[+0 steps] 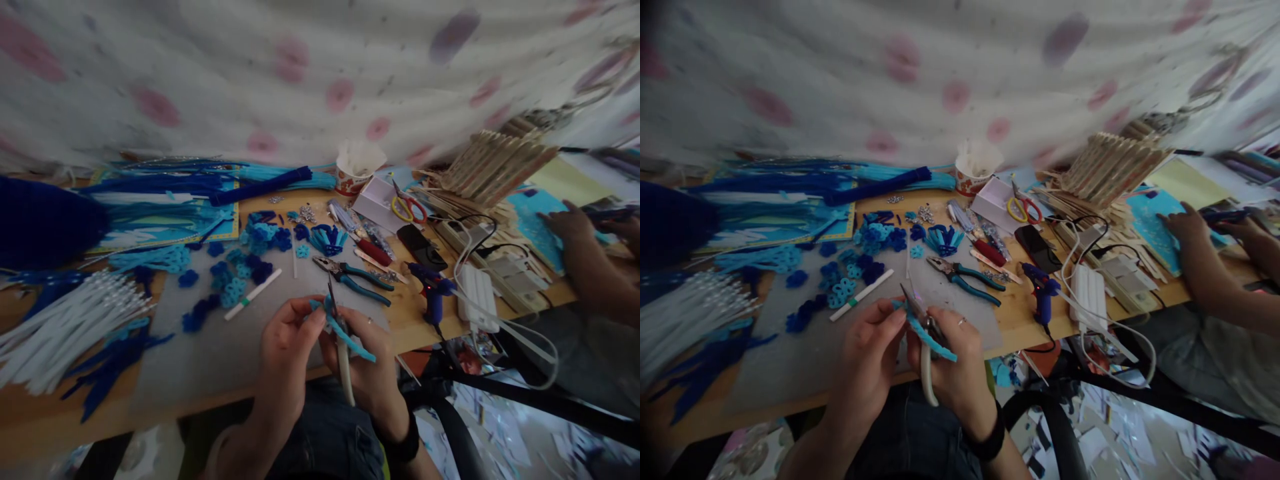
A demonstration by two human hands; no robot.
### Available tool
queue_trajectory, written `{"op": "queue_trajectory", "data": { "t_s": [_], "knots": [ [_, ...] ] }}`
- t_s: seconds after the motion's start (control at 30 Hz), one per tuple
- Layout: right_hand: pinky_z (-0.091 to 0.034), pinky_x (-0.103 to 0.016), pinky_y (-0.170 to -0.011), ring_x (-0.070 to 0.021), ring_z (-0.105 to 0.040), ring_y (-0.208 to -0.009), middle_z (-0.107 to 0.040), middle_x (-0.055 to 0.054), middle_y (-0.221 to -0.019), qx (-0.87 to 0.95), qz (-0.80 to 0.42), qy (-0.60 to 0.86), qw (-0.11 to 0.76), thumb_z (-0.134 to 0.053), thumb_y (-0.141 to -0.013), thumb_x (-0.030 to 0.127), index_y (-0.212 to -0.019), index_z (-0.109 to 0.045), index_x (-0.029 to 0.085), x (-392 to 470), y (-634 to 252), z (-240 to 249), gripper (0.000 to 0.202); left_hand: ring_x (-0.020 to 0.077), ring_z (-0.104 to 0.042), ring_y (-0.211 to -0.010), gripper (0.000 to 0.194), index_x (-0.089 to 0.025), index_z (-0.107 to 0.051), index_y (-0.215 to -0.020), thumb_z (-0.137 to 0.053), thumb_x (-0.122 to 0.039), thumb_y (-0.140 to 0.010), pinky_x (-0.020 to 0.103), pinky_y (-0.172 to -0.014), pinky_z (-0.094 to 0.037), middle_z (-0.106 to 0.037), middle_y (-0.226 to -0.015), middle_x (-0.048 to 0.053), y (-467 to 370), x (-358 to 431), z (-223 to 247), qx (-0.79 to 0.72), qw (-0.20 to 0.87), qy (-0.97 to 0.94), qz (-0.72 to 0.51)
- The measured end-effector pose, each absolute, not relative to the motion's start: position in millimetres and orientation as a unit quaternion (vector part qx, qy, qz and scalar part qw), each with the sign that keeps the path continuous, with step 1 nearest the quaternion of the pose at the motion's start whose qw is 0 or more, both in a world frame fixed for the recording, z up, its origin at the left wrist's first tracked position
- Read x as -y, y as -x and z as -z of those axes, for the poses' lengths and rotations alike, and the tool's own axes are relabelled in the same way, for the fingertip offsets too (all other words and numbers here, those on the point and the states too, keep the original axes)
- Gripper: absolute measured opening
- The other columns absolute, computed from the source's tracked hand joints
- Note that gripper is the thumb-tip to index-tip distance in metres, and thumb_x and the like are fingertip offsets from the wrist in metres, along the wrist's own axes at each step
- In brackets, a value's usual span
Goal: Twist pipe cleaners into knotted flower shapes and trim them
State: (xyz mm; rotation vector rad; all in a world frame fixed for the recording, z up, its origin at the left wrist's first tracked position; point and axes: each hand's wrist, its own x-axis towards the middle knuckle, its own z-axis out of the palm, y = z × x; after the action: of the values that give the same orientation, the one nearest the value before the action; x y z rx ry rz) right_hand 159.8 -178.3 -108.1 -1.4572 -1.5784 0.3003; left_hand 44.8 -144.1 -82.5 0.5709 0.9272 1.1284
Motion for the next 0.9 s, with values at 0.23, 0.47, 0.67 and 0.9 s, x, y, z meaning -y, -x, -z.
{"op": "queue_trajectory", "data": {
  "t_s": [0.23,0.47,0.67,0.9],
  "knots": [
    [-0.050,-0.027,-0.056,-0.0179,-0.066,-0.063,-0.071,-0.003,-0.072,0.655,-0.096,0.598,0.453,-0.063,-0.083,0.018,-0.098,-0.065,0.018,177.9,-159.1,102.9,0.015,0.0122,-0.066,-0.068,0.017,-0.019,-0.072,-0.074,-0.083,-0.031,-0.069,0.022,-0.072,-0.053,-0.072,-0.069,-0.003,-43.0,142.6,82.5,-0.430,0.702,-0.261,-0.504],
    [-0.050,-0.027,-0.058,-0.0182,-0.065,-0.067,-0.070,-0.005,-0.078,0.643,-0.132,0.602,0.454,-0.065,-0.083,0.021,-0.103,-0.065,0.018,182.2,-161.0,102.4,0.021,0.0144,-0.068,-0.071,0.021,-0.019,-0.073,-0.073,-0.085,-0.034,-0.067,0.024,-0.073,-0.054,-0.075,-0.073,-0.001,-44.4,143.5,81.9,-0.432,0.704,-0.267,-0.497],
    [-0.047,-0.026,-0.054,-0.0168,-0.062,-0.060,-0.067,-0.003,-0.068,0.642,-0.118,0.612,0.447,-0.063,-0.085,0.021,-0.091,-0.065,0.019,181.0,-160.4,99.5,0.007,0.0132,-0.067,-0.070,0.017,-0.019,-0.072,-0.070,-0.085,-0.030,-0.067,0.022,-0.071,-0.054,-0.071,-0.068,-0.003,-44.1,143.0,84.1,-0.435,0.695,-0.272,-0.503],
    [-0.045,-0.025,-0.052,-0.0151,-0.060,-0.054,-0.069,-0.002,-0.066,0.638,-0.128,0.614,0.448,-0.065,-0.081,0.018,-0.090,-0.069,0.018,183.3,-164.3,105.3,0.010,0.0145,-0.070,-0.080,0.017,-0.019,-0.074,-0.076,-0.085,-0.031,-0.071,0.023,-0.079,-0.053,-0.076,-0.077,-0.001,-38.0,142.3,88.4,-0.428,0.709,-0.272,-0.490]
  ]
}}
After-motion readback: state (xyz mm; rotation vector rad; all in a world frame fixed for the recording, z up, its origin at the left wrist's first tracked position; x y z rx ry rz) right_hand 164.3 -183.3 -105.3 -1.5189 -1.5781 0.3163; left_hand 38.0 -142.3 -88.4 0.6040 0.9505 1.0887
